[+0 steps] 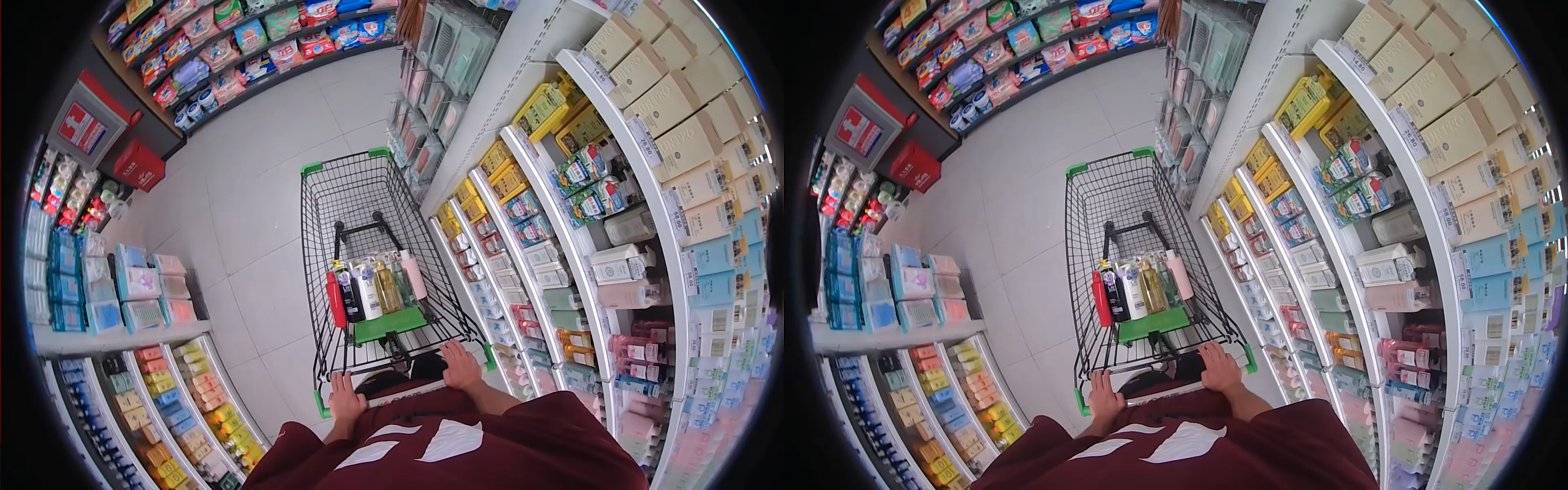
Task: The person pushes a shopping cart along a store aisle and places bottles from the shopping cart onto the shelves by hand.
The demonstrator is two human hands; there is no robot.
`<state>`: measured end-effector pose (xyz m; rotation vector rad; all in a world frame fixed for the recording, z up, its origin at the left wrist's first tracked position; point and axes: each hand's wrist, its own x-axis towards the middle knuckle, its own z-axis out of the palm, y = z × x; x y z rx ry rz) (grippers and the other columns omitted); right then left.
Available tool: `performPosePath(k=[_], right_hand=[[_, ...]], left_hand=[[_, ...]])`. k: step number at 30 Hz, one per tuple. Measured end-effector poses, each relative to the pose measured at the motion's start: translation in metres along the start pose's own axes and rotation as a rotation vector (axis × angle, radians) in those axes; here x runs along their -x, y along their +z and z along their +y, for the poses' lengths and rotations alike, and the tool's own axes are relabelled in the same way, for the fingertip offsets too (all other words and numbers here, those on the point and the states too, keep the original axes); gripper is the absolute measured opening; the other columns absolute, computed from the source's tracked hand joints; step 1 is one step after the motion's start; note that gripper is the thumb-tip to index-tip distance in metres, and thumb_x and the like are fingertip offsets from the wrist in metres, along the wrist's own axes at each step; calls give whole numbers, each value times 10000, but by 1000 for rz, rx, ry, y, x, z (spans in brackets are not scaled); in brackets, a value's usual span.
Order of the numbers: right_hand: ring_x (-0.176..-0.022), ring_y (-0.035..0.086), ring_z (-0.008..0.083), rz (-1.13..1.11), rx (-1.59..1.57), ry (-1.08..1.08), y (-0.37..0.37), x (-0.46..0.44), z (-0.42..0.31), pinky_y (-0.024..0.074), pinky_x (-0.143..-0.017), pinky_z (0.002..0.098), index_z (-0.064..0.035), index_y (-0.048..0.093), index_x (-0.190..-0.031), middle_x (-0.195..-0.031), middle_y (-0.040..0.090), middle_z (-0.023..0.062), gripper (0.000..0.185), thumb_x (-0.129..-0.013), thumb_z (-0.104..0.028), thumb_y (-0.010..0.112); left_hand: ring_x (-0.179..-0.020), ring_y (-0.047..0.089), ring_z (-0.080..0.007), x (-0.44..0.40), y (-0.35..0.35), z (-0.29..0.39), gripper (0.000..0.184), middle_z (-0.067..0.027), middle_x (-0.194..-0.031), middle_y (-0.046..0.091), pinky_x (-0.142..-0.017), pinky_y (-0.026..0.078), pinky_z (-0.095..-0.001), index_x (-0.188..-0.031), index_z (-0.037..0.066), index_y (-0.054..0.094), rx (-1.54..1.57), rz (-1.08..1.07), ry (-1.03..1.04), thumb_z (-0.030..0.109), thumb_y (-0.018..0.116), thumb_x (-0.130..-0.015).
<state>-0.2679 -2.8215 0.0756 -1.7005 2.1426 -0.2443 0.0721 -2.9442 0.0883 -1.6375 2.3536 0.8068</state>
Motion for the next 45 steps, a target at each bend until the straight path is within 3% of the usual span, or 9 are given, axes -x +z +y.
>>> performPosePath(k=[9,14,22,27,29,35,45], right_hand=[[-1375,477,306,63,28,-12,-5,-51,-26,525,-878,454,-61,554,-1382,-1390,548,139,706,-697,-201,649],[-1391,473,308,85,10,3,-5,-76,-35,523,-903,445,-64,537,-1415,-1409,552,143,734,-700,-186,652],[-1464,397,248,-41,52,54,-11,-130,-56,497,-932,396,-84,488,-1480,-1507,503,84,750,-776,-247,691],[-1490,354,215,-123,22,61,-22,-158,-42,480,-951,386,-101,455,-1506,-1539,464,69,775,-791,-274,699],[-1491,354,215,-123,48,79,-18,-159,-58,480,-949,389,-101,454,-1507,-1538,466,69,772,-795,-274,697],[-1486,364,224,-99,8,106,-18,-160,-49,487,-948,381,-92,473,-1496,-1526,480,68,758,-787,-253,685],[-1471,381,249,-88,35,137,-8,-154,-103,487,-983,398,-79,483,-1476,-1523,486,104,754,-778,-264,699]], left_hand=[[-1464,351,-400,-48,-32,-25,742,-231,-1498,431,-972,512,-527,-1444,27,443,-1,18,43,234,588,-746],[-1459,345,-424,-74,-46,-36,731,-239,-1479,438,-1026,488,-542,-1432,2,440,-25,29,91,197,574,-740],[-1429,348,-460,-121,-66,-65,745,-279,-1434,448,-1121,403,-541,-1437,-31,417,-21,29,180,139,539,-722],[-1432,331,-465,-145,-77,-49,739,-289,-1438,433,-1126,382,-551,-1437,-41,415,30,-6,104,135,522,-727],[-1428,333,-465,-146,-74,-71,734,-290,-1439,431,-1121,385,-552,-1433,-41,418,21,2,133,137,519,-728],[-1416,349,-473,-157,-88,-50,727,-308,-1433,432,-1141,362,-535,-1427,-59,417,-41,13,157,141,515,-735],[-1399,358,-486,-162,-95,-108,725,-318,-1418,438,-1157,340,-552,-1410,-80,417,-10,10,239,153,521,-732]])
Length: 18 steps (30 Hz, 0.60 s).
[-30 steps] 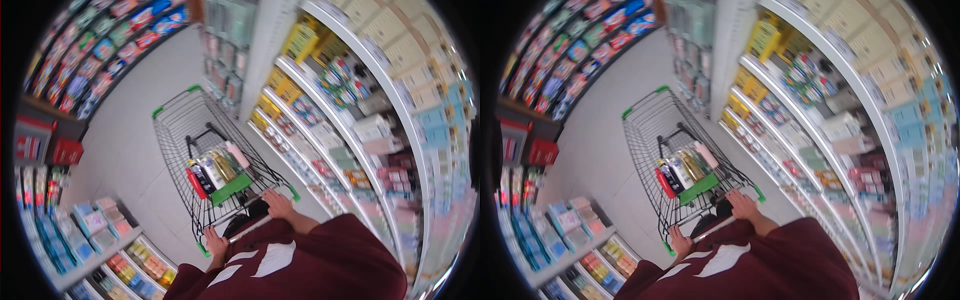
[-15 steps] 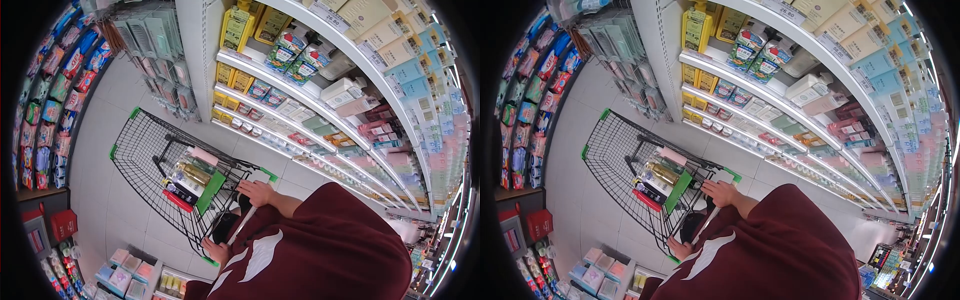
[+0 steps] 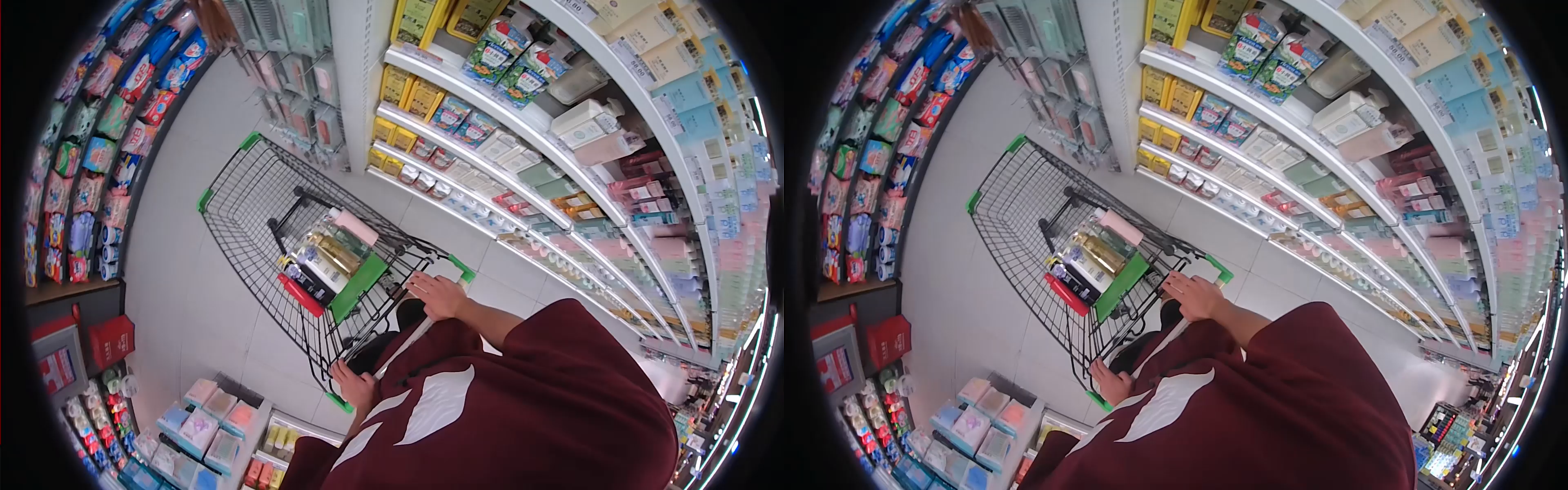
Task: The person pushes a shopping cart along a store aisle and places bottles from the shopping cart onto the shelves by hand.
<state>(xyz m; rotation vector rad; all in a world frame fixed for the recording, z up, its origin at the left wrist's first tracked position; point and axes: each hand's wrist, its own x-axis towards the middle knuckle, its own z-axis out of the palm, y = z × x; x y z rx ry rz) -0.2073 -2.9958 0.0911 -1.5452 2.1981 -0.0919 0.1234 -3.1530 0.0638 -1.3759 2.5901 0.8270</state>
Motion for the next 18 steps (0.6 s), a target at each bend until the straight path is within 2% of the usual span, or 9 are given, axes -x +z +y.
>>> performPosePath(k=[5,6,7,12,13,18], right_hand=[[-1440,417,268,152,-49,15,16,10,-21,489,-984,407,-68,520,-1427,-1481,511,128,690,-777,-234,681],[-1410,455,277,168,-49,10,18,7,-24,496,-971,418,-66,558,-1386,-1447,540,132,643,-771,-214,669],[-1383,488,277,289,-99,-14,30,2,-25,504,-957,429,-65,591,-1353,-1418,568,129,605,-768,-205,659],[-1385,495,256,275,-67,52,49,2,-22,499,-986,451,-102,601,-1355,-1432,572,88,575,-784,-162,614],[-1391,490,245,233,-87,64,39,0,-27,499,-996,448,-110,596,-1362,-1443,566,83,574,-789,-150,594],[-1343,528,291,307,-100,42,38,-2,-32,505,-1004,447,-87,593,-1332,-1396,593,119,555,-778,-122,579]], left_hand=[[-1372,379,-492,1,-12,-20,699,-299,-1385,466,-1115,389,-547,-1399,-70,427,-6,15,61,147,549,-745],[-1363,385,-486,0,-11,-28,693,-297,-1393,456,-1109,392,-545,-1399,-75,419,-52,16,70,152,561,-760],[-1368,377,-476,-2,-25,-18,691,-293,-1406,443,-1104,396,-539,-1400,-78,417,19,-27,21,164,568,-771],[-1346,387,-429,-4,-25,-21,642,-258,-1354,465,-1100,402,-517,-1369,-52,433,19,17,55,181,582,-790],[-1351,384,-423,-5,-20,-29,641,-245,-1353,468,-1074,431,-515,-1371,-49,432,-24,44,79,182,591,-795],[-1346,402,-391,-4,-27,-35,660,-213,-1374,454,-983,513,-509,-1397,-9,416,-1,61,98,192,626,-804]])
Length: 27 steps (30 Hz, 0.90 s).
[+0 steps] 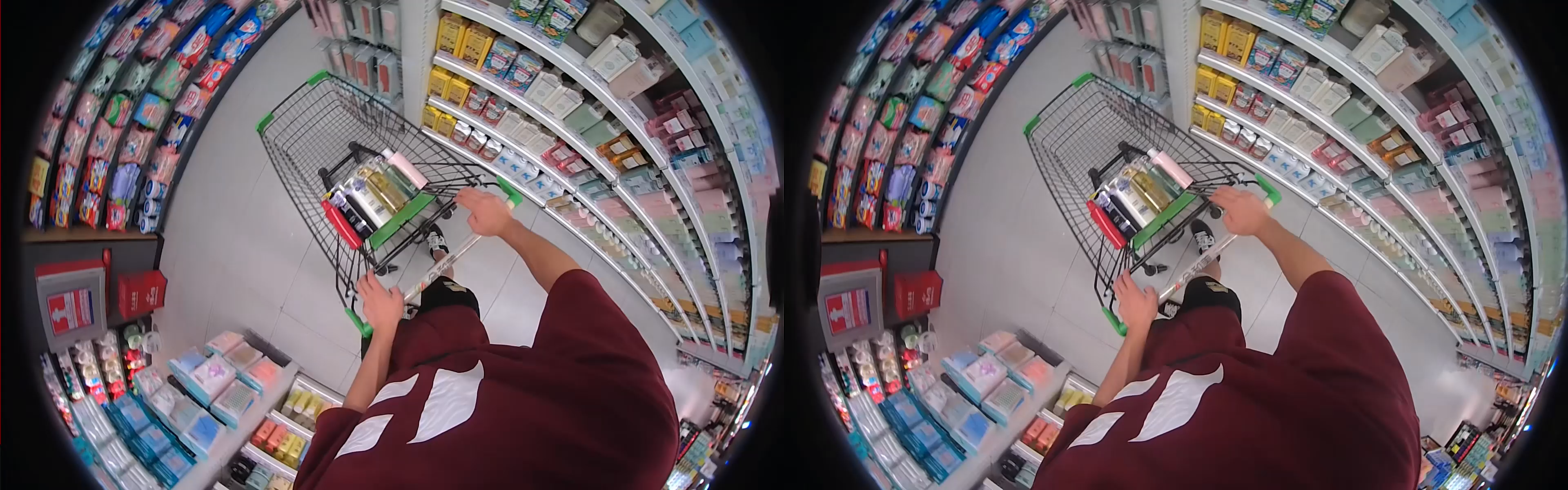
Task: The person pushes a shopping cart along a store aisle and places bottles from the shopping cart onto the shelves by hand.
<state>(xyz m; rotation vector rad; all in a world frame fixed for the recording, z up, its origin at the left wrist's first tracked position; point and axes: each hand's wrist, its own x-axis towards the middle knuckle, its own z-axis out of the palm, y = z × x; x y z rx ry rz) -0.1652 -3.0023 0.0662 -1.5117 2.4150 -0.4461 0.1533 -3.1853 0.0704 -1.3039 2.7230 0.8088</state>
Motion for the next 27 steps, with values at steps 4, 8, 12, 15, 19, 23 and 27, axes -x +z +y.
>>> performPosePath(k=[4,8,12,15,19,23,27], right_hand=[[-1320,540,335,29,-16,21,-3,11,-17,491,-1046,454,-73,611,-1291,-1375,598,156,538,-755,-101,577],[-1327,539,320,39,-20,93,13,30,-43,495,-1046,460,-69,610,-1304,-1382,597,146,550,-756,-110,590],[-1361,517,275,24,-10,145,14,49,-75,506,-1030,461,-83,610,-1323,-1394,592,112,569,-755,-106,591],[-1368,514,275,8,-27,168,20,64,-93,525,-1002,442,-77,600,-1327,-1397,590,108,595,-733,-68,566],[-1370,512,256,38,2,182,30,75,-116,539,-960,429,-82,603,-1322,-1382,596,92,601,-723,-59,578],[-1393,483,243,10,14,241,40,87,-134,543,-935,419,-82,600,-1324,-1401,577,88,599,-725,-97,599],[-1388,488,248,25,5,292,50,101,-163,543,-928,418,-80,596,-1327,-1401,579,86,609,-719,-95,601]], left_hand=[[-1349,406,-396,6,-1,-11,656,-217,-1365,465,-988,513,-511,-1395,-10,426,27,2,23,194,634,-808],[-1352,402,-401,13,-16,-31,643,-211,-1351,483,-982,525,-499,-1377,-5,446,32,-10,56,175,633,-789],[-1355,408,-411,23,-24,-52,635,-214,-1356,488,-986,522,-505,-1373,-2,447,-13,-15,87,159,623,-784],[-1363,404,-419,31,-29,-65,644,-224,-1379,479,-997,514,-514,-1380,-2,439,-34,-27,133,152,616,-780],[-1384,393,-435,39,-37,-83,640,-237,-1402,473,-1025,500,-517,-1376,-7,455,-40,-56,143,134,592,-767],[-1384,401,-440,43,-45,-97,636,-246,-1394,484,-1007,515,-522,-1369,-14,472,-64,-64,180,139,588,-763],[-1382,403,-445,45,-54,-122,644,-256,-1391,483,-999,519,-529,-1371,-20,474,-50,-120,210,150,590,-761]])
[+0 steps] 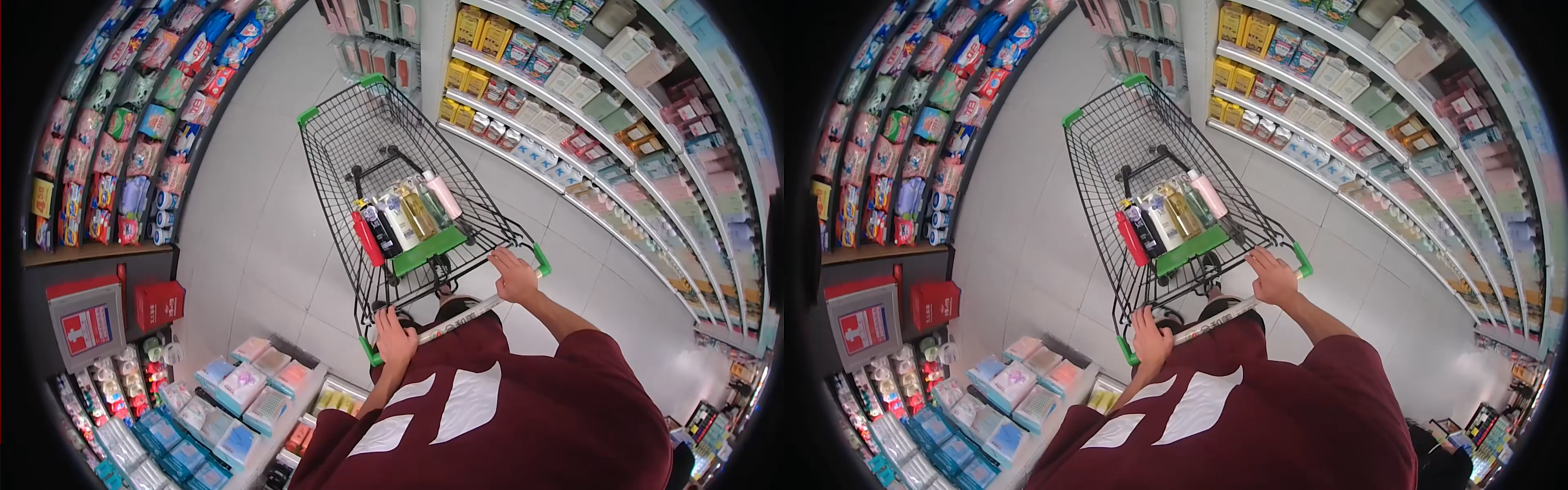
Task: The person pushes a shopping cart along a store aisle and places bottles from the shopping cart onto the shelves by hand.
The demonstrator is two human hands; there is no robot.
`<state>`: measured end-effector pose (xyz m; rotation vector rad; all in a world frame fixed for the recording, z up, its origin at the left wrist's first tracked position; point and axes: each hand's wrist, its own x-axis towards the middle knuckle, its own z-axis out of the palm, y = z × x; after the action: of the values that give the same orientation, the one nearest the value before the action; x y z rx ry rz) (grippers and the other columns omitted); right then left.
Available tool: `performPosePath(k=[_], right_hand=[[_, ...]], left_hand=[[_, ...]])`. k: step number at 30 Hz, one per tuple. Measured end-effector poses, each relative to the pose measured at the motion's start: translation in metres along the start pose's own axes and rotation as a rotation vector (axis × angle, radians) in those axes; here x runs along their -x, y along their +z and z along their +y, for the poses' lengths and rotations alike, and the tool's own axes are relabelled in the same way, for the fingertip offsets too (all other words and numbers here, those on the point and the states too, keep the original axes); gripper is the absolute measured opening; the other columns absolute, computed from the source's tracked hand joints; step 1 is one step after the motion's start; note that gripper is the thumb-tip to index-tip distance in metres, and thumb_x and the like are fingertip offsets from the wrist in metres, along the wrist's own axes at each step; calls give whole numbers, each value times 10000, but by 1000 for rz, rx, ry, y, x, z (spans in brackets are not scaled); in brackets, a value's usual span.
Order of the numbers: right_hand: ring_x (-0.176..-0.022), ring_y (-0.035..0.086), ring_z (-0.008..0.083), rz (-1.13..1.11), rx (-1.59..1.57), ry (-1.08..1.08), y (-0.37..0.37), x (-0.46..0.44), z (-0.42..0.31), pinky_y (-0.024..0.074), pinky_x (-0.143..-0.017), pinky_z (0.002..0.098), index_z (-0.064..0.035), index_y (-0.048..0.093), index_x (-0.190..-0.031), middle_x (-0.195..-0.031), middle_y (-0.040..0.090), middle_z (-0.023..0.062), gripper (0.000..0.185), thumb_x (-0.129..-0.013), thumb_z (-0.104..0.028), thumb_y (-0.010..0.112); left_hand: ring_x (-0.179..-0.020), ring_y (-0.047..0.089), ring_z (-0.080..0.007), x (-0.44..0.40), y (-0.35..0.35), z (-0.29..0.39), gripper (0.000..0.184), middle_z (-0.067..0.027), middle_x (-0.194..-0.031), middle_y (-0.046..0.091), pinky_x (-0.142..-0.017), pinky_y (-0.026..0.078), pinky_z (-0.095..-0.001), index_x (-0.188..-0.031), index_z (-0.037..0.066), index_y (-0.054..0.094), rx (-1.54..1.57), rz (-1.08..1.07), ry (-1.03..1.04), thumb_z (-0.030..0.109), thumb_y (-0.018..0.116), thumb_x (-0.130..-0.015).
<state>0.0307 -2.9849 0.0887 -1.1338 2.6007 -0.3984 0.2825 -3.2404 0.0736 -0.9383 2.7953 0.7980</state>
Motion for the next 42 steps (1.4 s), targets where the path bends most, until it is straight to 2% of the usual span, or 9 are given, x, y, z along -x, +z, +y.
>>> performPosePath(k=[6,7,11,20,23,29,33,35,42], right_hand=[[-1365,511,255,55,-4,109,20,29,-53,543,-917,428,-78,605,-1304,-1377,593,94,596,-708,-82,599],[-1328,536,310,103,-39,127,22,34,-69,542,-920,439,-57,622,-1270,-1343,608,126,584,-688,-41,570],[-1293,558,352,187,-78,181,44,51,-111,528,-1005,449,-52,621,-1261,-1330,617,150,576,-690,-46,553],[-1289,548,365,283,-61,347,75,81,-190,520,-1007,459,-33,603,-1259,-1319,615,166,529,-733,-64,546],[-1312,525,365,311,-58,425,95,90,-209,518,-1012,461,-35,592,-1272,-1341,593,169,527,-749,-67,543],[-1307,508,361,344,-56,500,112,95,-242,518,-1009,465,-31,569,-1272,-1327,569,162,530,-747,-96,576],[-1281,488,381,269,-78,589,112,98,-275,512,-998,481,-29,526,-1324,-1327,522,184,578,-765,-155,601],[-1285,479,386,252,-73,618,129,101,-278,522,-987,478,-30,502,-1361,-1322,508,211,599,-788,-179,594],[-1313,476,359,281,-129,777,139,94,-287,559,-920,481,-21,503,-1368,-1353,484,186,627,-774,-192,608]], left_hand=[[-1364,418,-435,-2,-25,-46,636,-245,-1395,475,-995,514,-522,-1372,-16,470,10,-18,103,156,586,-770],[-1365,419,-430,-3,-30,-56,637,-242,-1397,474,-976,526,-521,-1371,-12,472,2,-39,121,160,591,-770],[-1371,425,-397,-14,-43,-94,635,-224,-1394,479,-904,560,-504,-1367,2,482,-41,-33,216,175,609,-770],[-1361,464,-352,-41,-67,-146,610,-178,-1353,547,-915,551,-509,-1350,40,537,-50,-30,390,177,627,-762],[-1383,447,-336,-51,-77,-160,608,-171,-1360,556,-895,553,-514,-1358,43,541,-61,-101,436,222,621,-783],[-1370,456,-317,-77,-92,-169,596,-148,-1361,550,-943,533,-498,-1356,61,538,-64,-214,509,206,626,-784],[-1352,472,-308,-93,-89,-185,576,-134,-1356,549,-943,534,-495,-1335,65,540,-117,-195,693,205,629,-783],[-1331,488,-299,-101,-102,-176,566,-120,-1342,549,-948,533,-487,-1321,75,539,-118,-240,626,189,639,-775],[-1322,489,-305,-143,-103,-155,559,-112,-1330,554,-988,515,-463,-1299,79,547,-133,-283,786,164,654,-758]])
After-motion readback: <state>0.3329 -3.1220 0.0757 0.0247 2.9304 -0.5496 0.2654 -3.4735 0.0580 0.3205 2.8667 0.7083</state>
